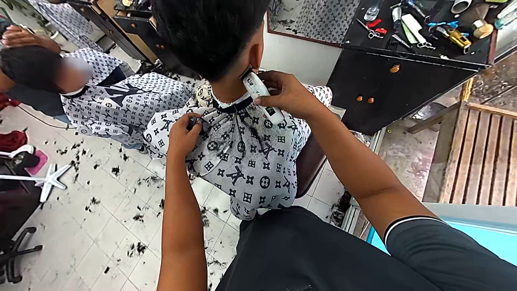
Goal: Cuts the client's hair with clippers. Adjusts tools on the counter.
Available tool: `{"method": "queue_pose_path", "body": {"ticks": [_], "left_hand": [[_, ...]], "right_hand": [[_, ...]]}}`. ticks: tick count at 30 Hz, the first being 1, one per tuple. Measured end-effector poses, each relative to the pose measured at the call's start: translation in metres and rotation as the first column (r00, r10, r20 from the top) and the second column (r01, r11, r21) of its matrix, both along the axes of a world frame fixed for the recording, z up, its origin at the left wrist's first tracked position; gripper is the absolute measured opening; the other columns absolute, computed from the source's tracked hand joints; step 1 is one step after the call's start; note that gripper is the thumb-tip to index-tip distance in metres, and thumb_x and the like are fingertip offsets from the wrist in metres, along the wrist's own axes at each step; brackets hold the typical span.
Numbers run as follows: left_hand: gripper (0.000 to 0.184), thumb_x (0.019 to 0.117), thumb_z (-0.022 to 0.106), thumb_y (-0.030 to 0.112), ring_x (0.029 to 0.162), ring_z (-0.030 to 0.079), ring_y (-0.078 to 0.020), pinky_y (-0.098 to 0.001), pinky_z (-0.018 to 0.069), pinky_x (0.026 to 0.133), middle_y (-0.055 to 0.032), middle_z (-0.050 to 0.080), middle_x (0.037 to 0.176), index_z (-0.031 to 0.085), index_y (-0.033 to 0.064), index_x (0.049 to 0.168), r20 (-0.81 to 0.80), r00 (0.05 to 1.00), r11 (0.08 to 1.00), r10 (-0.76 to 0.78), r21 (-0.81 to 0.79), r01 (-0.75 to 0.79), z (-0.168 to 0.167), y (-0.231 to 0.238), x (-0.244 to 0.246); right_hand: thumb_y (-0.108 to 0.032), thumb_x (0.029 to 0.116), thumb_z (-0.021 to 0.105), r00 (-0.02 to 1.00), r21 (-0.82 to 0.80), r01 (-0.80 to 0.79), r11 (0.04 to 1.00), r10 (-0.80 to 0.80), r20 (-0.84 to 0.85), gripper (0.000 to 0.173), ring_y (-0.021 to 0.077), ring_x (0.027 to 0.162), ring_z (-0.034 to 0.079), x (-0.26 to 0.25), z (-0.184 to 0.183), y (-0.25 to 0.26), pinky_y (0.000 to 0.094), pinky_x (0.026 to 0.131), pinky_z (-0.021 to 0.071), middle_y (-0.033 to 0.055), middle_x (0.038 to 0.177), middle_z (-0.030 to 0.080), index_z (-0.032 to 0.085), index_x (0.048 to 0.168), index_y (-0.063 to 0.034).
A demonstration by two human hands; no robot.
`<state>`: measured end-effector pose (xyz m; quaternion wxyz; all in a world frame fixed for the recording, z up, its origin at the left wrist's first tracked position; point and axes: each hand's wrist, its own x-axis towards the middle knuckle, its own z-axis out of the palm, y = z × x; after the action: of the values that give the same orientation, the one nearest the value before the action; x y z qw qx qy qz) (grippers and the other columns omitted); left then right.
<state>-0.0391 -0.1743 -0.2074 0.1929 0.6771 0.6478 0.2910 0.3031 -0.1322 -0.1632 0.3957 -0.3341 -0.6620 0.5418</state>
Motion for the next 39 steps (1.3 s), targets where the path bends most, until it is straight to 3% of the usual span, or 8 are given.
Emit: {"method": "queue_pose_path", "body": {"ticks": [13, 15, 19, 23, 26, 30, 35, 39], "left_hand": [[0.032, 0.1019, 0.054, 0.024, 0.082, 0.061, -0.0198, -0.0457, 0.0493, 0.078, -0.0115, 0.067, 0.094, 0.066, 0.0084, 0.127, 0.022, 1.000, 1.000, 0.000, 0.008, 0.000, -0.002, 0.000, 0.000], [0.032, 0.1018, 0.054, 0.024, 0.080, 0.060, -0.0205, -0.0463, 0.0486, 0.076, -0.0118, 0.066, 0.093, 0.066, 0.0084, 0.126, 0.029, 1.000, 1.000, 0.000, 0.010, 0.000, -0.002, 0.001, -0.001], [0.030, 0.1018, 0.054, 0.023, 0.078, 0.059, -0.0184, -0.0436, 0.0481, 0.075, -0.0099, 0.065, 0.090, 0.066, 0.0087, 0.126, 0.030, 1.000, 1.000, -0.001, 0.013, 0.001, -0.003, 0.001, 0.000], [0.030, 0.1019, 0.054, 0.022, 0.080, 0.060, -0.0186, -0.0442, 0.0485, 0.076, -0.0109, 0.066, 0.092, 0.066, 0.0090, 0.126, 0.036, 0.999, 1.000, 0.004, 0.005, -0.004, -0.002, 0.000, 0.000], [0.031, 0.1020, 0.054, 0.023, 0.083, 0.061, -0.0197, -0.0451, 0.0492, 0.078, -0.0115, 0.067, 0.095, 0.066, 0.0088, 0.127, 0.030, 1.000, 1.000, 0.004, 0.001, -0.004, -0.001, 0.000, 0.001], [0.033, 0.1026, 0.053, 0.023, 0.085, 0.064, -0.0244, -0.0501, 0.0500, 0.080, -0.0152, 0.068, 0.097, 0.065, 0.0065, 0.128, 0.012, 1.000, 1.000, -0.002, 0.007, 0.002, 0.001, 0.000, 0.001], [0.032, 0.1024, 0.053, 0.024, 0.085, 0.063, -0.0231, -0.0493, 0.0496, 0.079, -0.0138, 0.068, 0.097, 0.066, 0.0076, 0.127, 0.014, 1.000, 1.000, 0.002, 0.003, -0.002, -0.001, 0.000, 0.001], [0.032, 0.1022, 0.053, 0.023, 0.085, 0.063, -0.0234, -0.0499, 0.0495, 0.079, -0.0138, 0.068, 0.097, 0.066, 0.0077, 0.127, 0.010, 1.000, 1.000, 0.000, 0.004, 0.000, -0.002, 0.002, -0.001]], "right_hand": [[-0.008, 0.0892, 0.075, 0.997, 0.008, -0.031, 0.999, 0.031, -0.067, 0.053, 0.0161, 0.097, 0.071, 0.004, 0.018, -0.002, 0.0319, 0.082, 0.0625, 0.0115, 0.120, 0.068, 0.053, 0.136, 0.0021], [-0.007, 0.0891, 0.075, 0.999, -0.020, -0.027, 0.999, 0.027, -0.046, 0.049, 0.0162, 0.091, 0.072, 0.005, 0.020, -0.002, 0.0326, 0.076, 0.0632, 0.0117, 0.115, 0.068, 0.055, 0.133, 0.0019], [-0.008, 0.0901, 0.075, 0.995, 0.012, -0.034, 0.999, 0.035, -0.094, 0.053, 0.0169, 0.096, 0.072, 0.005, 0.019, -0.002, 0.0326, 0.079, 0.0634, 0.0114, 0.121, 0.067, 0.052, 0.137, 0.0016], [-0.006, 0.0911, 0.072, 0.993, -0.064, -0.053, 0.997, 0.046, -0.109, 0.047, 0.0192, 0.091, 0.072, 0.006, 0.016, -0.001, 0.0354, 0.074, 0.0644, 0.0119, 0.116, 0.068, 0.054, 0.134, 0.0017], [-0.005, 0.0919, 0.071, 0.981, -0.024, -0.061, 0.998, 0.055, -0.184, 0.050, 0.0199, 0.096, 0.072, 0.006, 0.015, -0.001, 0.0362, 0.077, 0.0644, 0.0119, 0.120, 0.066, 0.050, 0.137, 0.0016], [-0.005, 0.0921, 0.071, 0.997, -0.112, -0.056, 0.992, 0.049, -0.062, 0.048, 0.0192, 0.089, 0.072, 0.006, 0.014, -0.001, 0.0352, 0.072, 0.0638, 0.0132, 0.116, 0.067, 0.054, 0.136, 0.0019], [-0.004, 0.0917, 0.069, 0.984, -0.074, -0.062, 0.995, 0.049, -0.173, 0.049, 0.0202, 0.093, 0.072, 0.004, 0.011, -0.003, 0.0360, 0.075, 0.0639, 0.0122, 0.119, 0.067, 0.051, 0.137, 0.0010], [0.000, 0.0943, 0.065, 0.969, -0.231, -0.080, 0.970, 0.021, -0.246, 0.044, 0.0240, 0.091, 0.071, -0.017, -0.002, -0.015, 0.0431, 0.074, 0.0638, 0.0143, 0.115, 0.066, 0.052, 0.136, 0.0021]]}}
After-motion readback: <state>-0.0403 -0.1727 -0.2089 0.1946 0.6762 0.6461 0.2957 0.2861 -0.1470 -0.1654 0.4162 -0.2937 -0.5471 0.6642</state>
